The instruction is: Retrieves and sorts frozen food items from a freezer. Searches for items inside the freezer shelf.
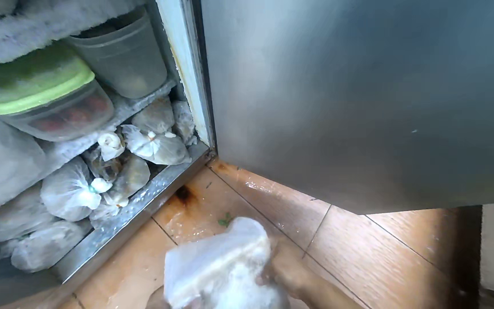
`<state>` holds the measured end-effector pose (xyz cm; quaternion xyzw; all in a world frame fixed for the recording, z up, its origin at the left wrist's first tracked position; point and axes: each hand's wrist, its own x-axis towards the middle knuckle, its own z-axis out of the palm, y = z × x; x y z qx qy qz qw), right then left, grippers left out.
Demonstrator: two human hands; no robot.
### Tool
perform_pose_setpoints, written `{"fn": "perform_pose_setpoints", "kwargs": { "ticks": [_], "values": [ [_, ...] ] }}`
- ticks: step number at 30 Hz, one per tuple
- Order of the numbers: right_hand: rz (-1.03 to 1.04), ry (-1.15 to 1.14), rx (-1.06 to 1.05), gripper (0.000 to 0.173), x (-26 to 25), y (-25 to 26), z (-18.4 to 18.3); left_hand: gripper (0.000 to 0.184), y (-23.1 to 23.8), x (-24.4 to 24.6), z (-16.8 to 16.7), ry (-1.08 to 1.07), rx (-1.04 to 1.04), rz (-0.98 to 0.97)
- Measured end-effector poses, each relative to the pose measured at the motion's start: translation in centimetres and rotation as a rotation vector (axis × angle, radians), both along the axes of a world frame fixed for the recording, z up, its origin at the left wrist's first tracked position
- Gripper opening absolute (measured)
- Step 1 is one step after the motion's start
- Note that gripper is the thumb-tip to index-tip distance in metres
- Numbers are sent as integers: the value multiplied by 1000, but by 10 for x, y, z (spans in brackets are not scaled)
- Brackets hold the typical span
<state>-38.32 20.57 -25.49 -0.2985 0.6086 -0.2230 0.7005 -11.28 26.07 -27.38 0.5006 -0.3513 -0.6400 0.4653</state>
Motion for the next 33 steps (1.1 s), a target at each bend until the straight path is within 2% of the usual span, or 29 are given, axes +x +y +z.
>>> {"fn": "perform_pose_setpoints", "kwargs": {
  "ticks": [1,2,3,5,8,10,11,13,14,16,18,19,21,24,27,29,31,33],
  "values": [
    [67,28,-70,41,2,0,0,38,-1,10,1,-25,-41,-39],
    [151,46,-182,36,4,0,-1,49,-9,18,6,-90,-124,-109],
    [233,62,-318,31,6,1,-5,57,-19,23,14,-228,-209,-184],
    [334,94,-521,23,10,1,-10,51,-35,22,36,-580,-286,-332],
    [302,155,-552,23,11,-2,-13,33,-42,-1,49,-932,-304,-474],
    [249,204,-500,24,6,-5,-15,22,-41,-10,45,-1068,-439,-422],
    [231,227,-472,25,3,-6,-15,26,-40,-12,44,-1098,-520,-393],
    [200,272,-429,26,0,-10,-13,34,-39,-14,49,-1034,-653,-374],
    [179,290,-424,24,-1,-12,-11,37,-37,-16,57,-926,-680,-437],
    [139,261,-469,21,-7,-15,-8,33,-33,-24,70,-686,-615,-674],
    [135,166,-552,20,-13,-16,-10,28,-33,-30,79,-585,-482,-833],
    [150,131,-574,21,-14,-16,-11,26,-33,-29,82,-579,-448,-816],
    [190,128,-573,26,-14,-15,-11,21,-36,-30,78,-670,-468,-665],
    [283,195,-509,34,-5,-13,-4,9,-36,-39,55,-752,-487,-551],
    [394,236,-430,44,5,-11,8,14,-34,-47,28,-723,-456,-379],
    [434,182,-426,49,5,-10,18,19,-39,-42,18,-630,-314,-303],
    [449,104,-418,55,3,-8,25,27,-46,-31,22,-483,-136,-383],
    [457,82,-404,57,2,-9,25,31,-47,-30,39,-505,-102,-512]
  ]
}}
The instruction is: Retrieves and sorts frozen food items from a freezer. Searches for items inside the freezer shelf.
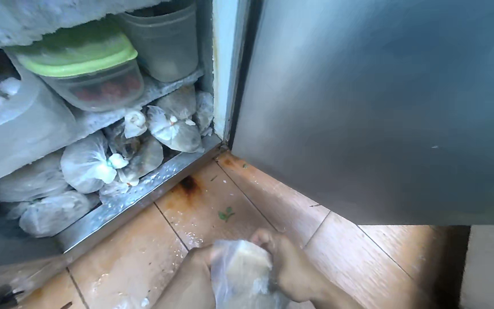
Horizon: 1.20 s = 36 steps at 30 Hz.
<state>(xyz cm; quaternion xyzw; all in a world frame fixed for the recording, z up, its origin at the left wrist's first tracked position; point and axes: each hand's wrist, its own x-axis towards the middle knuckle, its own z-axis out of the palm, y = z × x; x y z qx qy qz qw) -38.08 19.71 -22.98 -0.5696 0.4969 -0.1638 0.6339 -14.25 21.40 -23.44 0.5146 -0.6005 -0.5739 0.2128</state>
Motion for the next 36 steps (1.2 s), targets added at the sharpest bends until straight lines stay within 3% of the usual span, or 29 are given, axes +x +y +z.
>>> {"fn": "perform_pose_setpoints", "kwargs": {
  "ticks": [4,6,9,14,18,21,24,28,30,32,35,36],
  "values": [
    [-63,248,-24,41,3,-6,-14,18,32,-34,19,-385,-411,-57],
    [-17,316,-45,31,3,-6,-16,17,37,-38,5,-467,-454,-7],
    [10,292,-65,26,4,-7,-17,13,26,-26,-10,-331,-360,23],
    [87,117,-48,54,2,-9,-20,16,24,-17,-21,-100,-210,110],
    [75,25,72,30,-7,-14,-21,14,13,-1,-15,51,-122,169],
    [64,43,72,20,-5,-14,-20,15,8,2,0,-46,-137,5],
    [114,183,18,16,5,-11,-22,29,14,-5,5,-175,-199,-111],
    [209,261,-5,20,14,-12,-20,23,30,-14,-15,-201,-413,23],
    [227,196,-6,32,11,-12,-20,18,31,-15,-23,-124,-409,152],
    [222,133,4,34,3,-13,-20,18,18,-3,-27,68,-242,216],
    [163,176,1,6,-7,-16,-15,31,4,17,-23,300,-85,188],
    [146,192,-12,6,-7,-16,-14,34,3,19,-19,313,-46,128]
  ]
}}
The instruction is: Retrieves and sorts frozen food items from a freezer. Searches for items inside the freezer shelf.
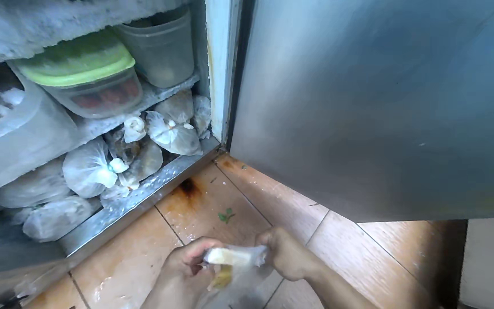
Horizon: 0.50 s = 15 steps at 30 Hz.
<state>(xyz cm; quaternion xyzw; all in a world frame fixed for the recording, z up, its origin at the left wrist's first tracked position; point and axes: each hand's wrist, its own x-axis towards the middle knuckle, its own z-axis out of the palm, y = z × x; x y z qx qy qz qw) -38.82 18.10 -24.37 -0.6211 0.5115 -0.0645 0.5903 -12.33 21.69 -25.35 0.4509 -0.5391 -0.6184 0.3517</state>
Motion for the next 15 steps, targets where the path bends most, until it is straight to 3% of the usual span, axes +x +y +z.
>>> {"fn": "perform_pose_setpoints", "kwargs": {
  "ticks": [3,7,15],
  "values": [
    [-35,-4,-6,11,8,2,-1,50,2,-8,0,-102,-2,-203],
    [-76,-157,51,13,14,7,-9,35,6,-15,-13,-182,-39,4],
    [-88,-385,-10,13,-14,3,-16,37,-13,38,6,453,405,407]
  ]
}}
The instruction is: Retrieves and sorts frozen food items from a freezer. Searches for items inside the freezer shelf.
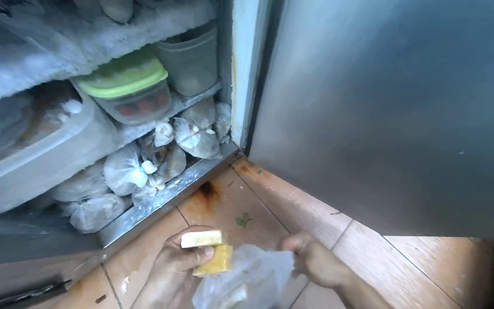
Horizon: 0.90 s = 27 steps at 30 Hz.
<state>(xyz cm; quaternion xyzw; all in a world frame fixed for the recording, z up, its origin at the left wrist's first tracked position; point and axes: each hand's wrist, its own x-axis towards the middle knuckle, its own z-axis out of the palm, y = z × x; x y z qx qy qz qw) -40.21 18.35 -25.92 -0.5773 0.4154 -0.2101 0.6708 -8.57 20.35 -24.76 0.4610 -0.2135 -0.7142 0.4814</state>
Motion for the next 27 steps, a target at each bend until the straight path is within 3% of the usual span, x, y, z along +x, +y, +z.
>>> {"fn": "perform_pose_setpoints", "kwargs": {
  "ticks": [4,9,27],
  "values": [
    [70,-41,-52,16,-8,-1,-5,30,-2,6,21,172,126,122],
    [125,-67,-109,17,-14,-2,-10,41,-3,4,35,300,178,103],
    [232,-233,-146,18,-3,1,0,28,9,6,61,433,-126,147]
  ]
}}
